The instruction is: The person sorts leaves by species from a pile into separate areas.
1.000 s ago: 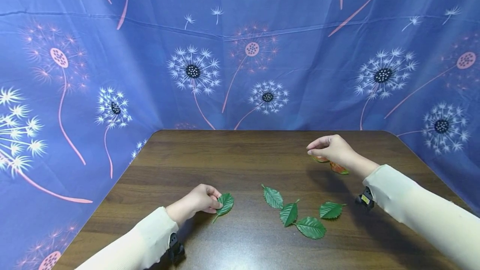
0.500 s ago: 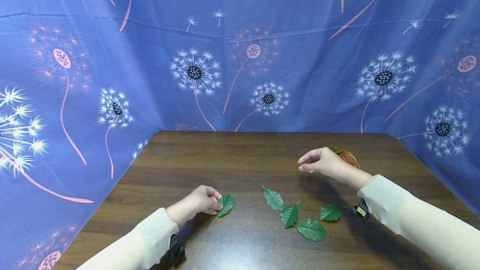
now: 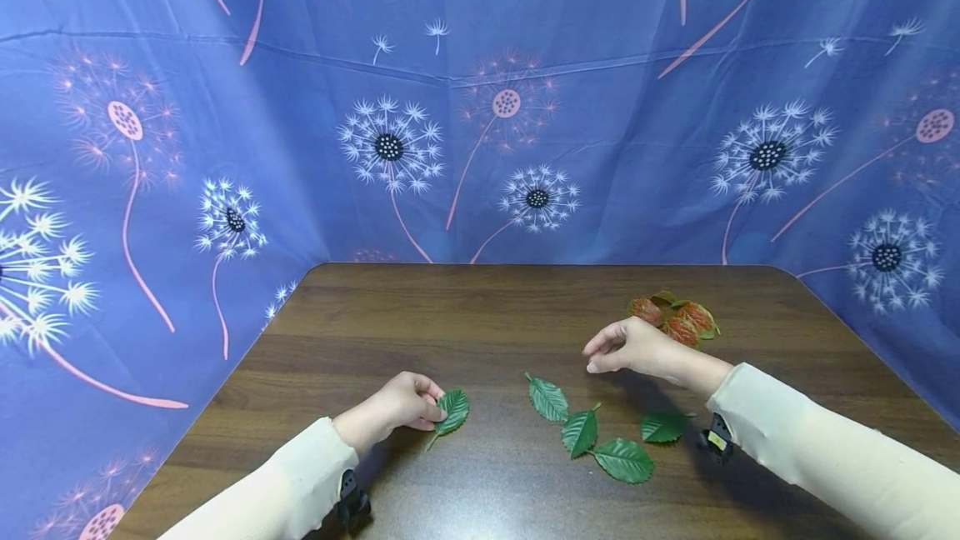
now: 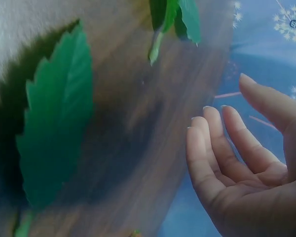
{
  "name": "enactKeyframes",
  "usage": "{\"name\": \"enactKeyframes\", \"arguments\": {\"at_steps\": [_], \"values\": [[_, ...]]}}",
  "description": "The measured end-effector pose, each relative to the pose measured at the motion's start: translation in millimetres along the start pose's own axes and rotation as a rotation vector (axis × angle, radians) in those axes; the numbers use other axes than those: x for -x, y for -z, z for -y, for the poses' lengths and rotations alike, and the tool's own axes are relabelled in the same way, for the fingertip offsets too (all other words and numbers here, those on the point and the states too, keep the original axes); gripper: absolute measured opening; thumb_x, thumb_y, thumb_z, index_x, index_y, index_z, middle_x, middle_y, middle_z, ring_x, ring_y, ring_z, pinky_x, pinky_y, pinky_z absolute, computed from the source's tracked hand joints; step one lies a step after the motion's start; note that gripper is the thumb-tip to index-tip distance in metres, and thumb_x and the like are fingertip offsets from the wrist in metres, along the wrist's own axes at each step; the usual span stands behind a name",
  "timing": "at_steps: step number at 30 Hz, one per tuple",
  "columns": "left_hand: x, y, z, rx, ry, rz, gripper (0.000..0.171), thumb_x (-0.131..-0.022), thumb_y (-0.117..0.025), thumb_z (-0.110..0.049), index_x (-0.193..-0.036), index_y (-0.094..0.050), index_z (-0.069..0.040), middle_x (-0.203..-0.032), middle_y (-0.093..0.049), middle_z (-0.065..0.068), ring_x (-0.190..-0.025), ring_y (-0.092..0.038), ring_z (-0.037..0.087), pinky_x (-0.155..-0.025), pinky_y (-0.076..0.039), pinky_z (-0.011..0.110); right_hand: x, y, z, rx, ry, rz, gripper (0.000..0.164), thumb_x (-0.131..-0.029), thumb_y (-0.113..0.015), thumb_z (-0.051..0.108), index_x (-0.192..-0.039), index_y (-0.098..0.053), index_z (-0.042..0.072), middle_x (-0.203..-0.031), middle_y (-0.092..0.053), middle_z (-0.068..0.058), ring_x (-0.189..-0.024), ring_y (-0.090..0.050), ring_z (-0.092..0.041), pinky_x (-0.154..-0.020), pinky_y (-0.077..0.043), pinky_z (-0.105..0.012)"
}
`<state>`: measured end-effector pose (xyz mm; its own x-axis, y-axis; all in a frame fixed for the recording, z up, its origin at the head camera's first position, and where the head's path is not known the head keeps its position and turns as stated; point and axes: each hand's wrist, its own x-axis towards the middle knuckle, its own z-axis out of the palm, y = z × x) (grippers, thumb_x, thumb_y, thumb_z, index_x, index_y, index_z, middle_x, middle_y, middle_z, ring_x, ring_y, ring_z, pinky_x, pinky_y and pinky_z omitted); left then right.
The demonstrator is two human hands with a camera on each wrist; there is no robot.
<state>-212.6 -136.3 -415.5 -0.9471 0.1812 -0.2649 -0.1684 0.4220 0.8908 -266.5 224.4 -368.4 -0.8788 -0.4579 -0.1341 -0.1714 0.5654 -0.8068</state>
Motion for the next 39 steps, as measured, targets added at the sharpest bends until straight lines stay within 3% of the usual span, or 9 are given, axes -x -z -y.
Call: {"name": "enactKeyframes", "arguments": {"at_steps": [6,14,29,39], "values": [[0.6,-0.2,0.1,-0.004,-0.001,0.005,0.017,-0.076,-0.069,0.011,-0.092,-0.064,0.011,-0.069,-0.052,-0.001,-0.060,-0.053,0.008,-0.060,-0.058,0.022,1,-9,-4,-0.012,0.051,0.084,0.039,-0.079,-0.079,0.014,-0.107,-0.065,-0.009,-0.091,-0.069,-0.010,-0.081,-0.064,-0.016,-0.073,-0.055,-0.025],[3.1,0.3,-2.3,-0.029,0.009,0.012,0.015,-0.077,-0.070,0.010,-0.091,-0.064,0.010,-0.069,-0.052,0.000,-0.060,-0.054,0.008,-0.060,-0.059,0.023,3,-22,-8,-0.007,0.093,0.149,0.037,-0.076,-0.081,0.009,-0.104,-0.066,-0.009,-0.095,-0.067,-0.020,-0.082,-0.062,-0.019,-0.065,-0.054,-0.024],[3.3,1.3,-2.8,-0.030,0.009,0.016,0.016,-0.078,-0.070,0.010,-0.092,-0.064,0.010,-0.070,-0.053,0.000,-0.061,-0.055,0.009,-0.061,-0.059,0.024,8,-33,-6,0.117,0.037,0.216,0.024,-0.069,-0.082,-0.004,-0.087,-0.066,0.000,-0.077,-0.057,-0.006,-0.067,-0.049,-0.013,-0.054,-0.047,-0.021],[2.2,0.7,-2.3,-0.037,0.014,0.003,0.016,-0.077,-0.070,0.010,-0.092,-0.065,0.009,-0.069,-0.052,0.000,-0.061,-0.054,0.009,-0.061,-0.059,0.024,9,-34,-7,0.222,0.049,0.206,0.012,-0.075,-0.078,0.000,-0.073,-0.068,0.006,-0.069,-0.063,0.001,-0.062,-0.051,-0.011,-0.053,-0.047,-0.024]]}}
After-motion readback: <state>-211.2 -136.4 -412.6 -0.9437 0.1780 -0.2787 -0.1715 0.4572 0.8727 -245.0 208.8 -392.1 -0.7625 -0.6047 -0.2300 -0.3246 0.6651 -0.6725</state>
